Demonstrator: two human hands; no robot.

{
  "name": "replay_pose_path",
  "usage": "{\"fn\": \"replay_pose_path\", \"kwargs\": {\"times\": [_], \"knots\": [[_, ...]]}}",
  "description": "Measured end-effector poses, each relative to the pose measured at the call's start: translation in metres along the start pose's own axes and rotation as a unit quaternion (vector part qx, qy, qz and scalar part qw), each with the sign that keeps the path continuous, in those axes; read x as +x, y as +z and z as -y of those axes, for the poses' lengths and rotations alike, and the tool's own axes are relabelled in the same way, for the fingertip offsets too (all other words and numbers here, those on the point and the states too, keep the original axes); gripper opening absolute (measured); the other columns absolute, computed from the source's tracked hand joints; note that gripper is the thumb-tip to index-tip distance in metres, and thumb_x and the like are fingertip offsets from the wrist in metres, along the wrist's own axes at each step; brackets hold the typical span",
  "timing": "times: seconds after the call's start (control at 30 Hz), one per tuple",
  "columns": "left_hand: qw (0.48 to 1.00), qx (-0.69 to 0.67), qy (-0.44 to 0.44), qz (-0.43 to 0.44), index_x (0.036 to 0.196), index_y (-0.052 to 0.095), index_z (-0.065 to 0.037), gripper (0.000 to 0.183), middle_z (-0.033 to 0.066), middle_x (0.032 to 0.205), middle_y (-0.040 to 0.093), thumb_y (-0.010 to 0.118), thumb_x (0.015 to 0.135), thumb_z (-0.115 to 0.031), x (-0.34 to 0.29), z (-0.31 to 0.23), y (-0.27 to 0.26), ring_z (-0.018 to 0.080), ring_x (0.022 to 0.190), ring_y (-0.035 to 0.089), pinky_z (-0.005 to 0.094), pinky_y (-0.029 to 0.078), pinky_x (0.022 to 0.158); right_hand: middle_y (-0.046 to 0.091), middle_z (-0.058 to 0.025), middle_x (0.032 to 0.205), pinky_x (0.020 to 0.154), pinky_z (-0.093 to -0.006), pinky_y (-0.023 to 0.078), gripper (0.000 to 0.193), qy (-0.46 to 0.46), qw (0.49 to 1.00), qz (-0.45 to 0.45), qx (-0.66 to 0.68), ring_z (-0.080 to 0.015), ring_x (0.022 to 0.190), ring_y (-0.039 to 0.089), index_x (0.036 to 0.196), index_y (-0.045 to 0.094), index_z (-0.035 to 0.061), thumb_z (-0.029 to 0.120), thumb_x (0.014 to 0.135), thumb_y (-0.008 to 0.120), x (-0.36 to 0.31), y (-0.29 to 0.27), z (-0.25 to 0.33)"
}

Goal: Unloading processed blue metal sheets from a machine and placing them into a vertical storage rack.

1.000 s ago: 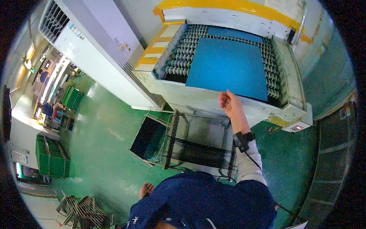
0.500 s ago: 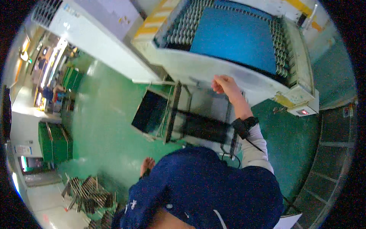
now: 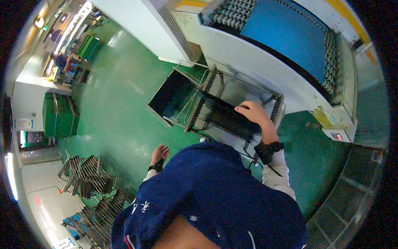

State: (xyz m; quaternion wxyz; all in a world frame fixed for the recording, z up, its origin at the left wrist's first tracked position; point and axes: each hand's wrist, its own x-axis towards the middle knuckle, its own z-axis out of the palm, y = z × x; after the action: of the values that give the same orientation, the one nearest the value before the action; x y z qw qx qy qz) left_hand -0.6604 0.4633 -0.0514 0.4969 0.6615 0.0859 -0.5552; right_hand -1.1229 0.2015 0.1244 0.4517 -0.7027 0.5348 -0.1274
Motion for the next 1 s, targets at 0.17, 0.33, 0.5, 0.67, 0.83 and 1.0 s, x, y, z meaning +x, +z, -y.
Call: {"fn": "replay_pose_path", "kwargs": {"times": [0.17, 0.33, 0.5, 0.67, 0.83, 1.0], "knots": [[1.0, -0.002, 0.002, -0.026, 0.112, 0.045, 0.003, 0.038, 0.017, 0.106, 0.053, 0.052, 0.086, -0.025, 0.001, 0.008, -0.015, 0.0288, 0.088, 0.056, 0.0355, 0.047, 0.066, 0.061, -0.0179, 0.084, 0.07, -0.0367, 0.044, 0.033, -0.017, 0.994, -0.088, -0.054, -0.0337, 0.082, 0.058, 0.087, 0.062, 0.0033, 0.035, 0.08, 0.055, -0.003, 0.003, 0.014], [0.999, -0.036, -0.007, -0.027, 0.108, 0.048, -0.002, 0.036, 0.0145, 0.099, 0.058, 0.057, 0.082, -0.026, -0.007, 0.029, -0.04, 0.0262, 0.08, 0.058, 0.0343, 0.048, 0.063, 0.06, -0.0189, 0.081, 0.069, -0.0389, 0.044, 0.034, -0.017, 0.995, -0.08, -0.065, -0.0356, 0.08, 0.057, 0.087, 0.061, 0.0015, 0.034, 0.079, 0.055, -0.004, 0.011, 0.02], [0.998, -0.034, -0.015, -0.052, 0.101, 0.048, -0.006, 0.028, 0.0119, 0.091, 0.058, 0.055, 0.083, -0.026, -0.022, 0.047, -0.048, 0.025, 0.071, 0.058, 0.0341, 0.047, 0.056, 0.058, -0.0222, 0.078, 0.065, -0.0419, 0.042, 0.029, -0.04, 0.986, -0.068, -0.148, -0.04, 0.077, 0.055, 0.084, 0.059, -0.0019, 0.026, 0.078, 0.056, 0.001, 0.018, 0.007], [0.998, -0.043, -0.044, -0.001, 0.099, 0.05, -0.009, 0.026, 0.0094, 0.095, 0.056, 0.054, 0.085, -0.029, 0.005, 0.048, -0.052, 0.0239, 0.071, 0.058, 0.0364, 0.048, 0.052, 0.06, -0.0199, 0.085, 0.071, -0.0425, 0.042, 0.026, 0.002, 0.978, -0.072, -0.197, -0.037, 0.083, 0.056, 0.088, 0.061, 0.0025, 0.026, 0.078, 0.056, 0.002, 0.027, -0.006], [0.982, -0.136, -0.045, 0.121, 0.102, 0.05, -0.008, 0.027, 0.0116, 0.097, 0.056, 0.054, 0.085, -0.029, 0.031, 0.02, -0.037, 0.0251, 0.078, 0.057, 0.0357, 0.048, 0.063, 0.058, -0.0233, 0.081, 0.068, -0.0448, 0.041, 0.024, -0.007, 0.971, -0.058, -0.232, -0.041, 0.08, 0.054, 0.084, 0.06, -0.0012, 0.021, 0.076, 0.057, 0.001, 0.031, -0.001], [0.999, -0.04, 0.011, -0.014, 0.1, 0.045, -0.002, 0.028, 0.0117, 0.087, 0.054, 0.054, 0.084, -0.023, 0.023, -0.016, -0.022, 0.0222, 0.064, 0.053, 0.0345, 0.042, 0.048, 0.056, -0.0257, 0.081, 0.067, -0.0465, 0.04, 0.023, 0.035, 0.957, -0.043, -0.285, -0.0434, 0.082, 0.052, 0.082, 0.058, -0.0023, 0.019, 0.073, 0.058, 0.007, 0.028, 0.019]]}}
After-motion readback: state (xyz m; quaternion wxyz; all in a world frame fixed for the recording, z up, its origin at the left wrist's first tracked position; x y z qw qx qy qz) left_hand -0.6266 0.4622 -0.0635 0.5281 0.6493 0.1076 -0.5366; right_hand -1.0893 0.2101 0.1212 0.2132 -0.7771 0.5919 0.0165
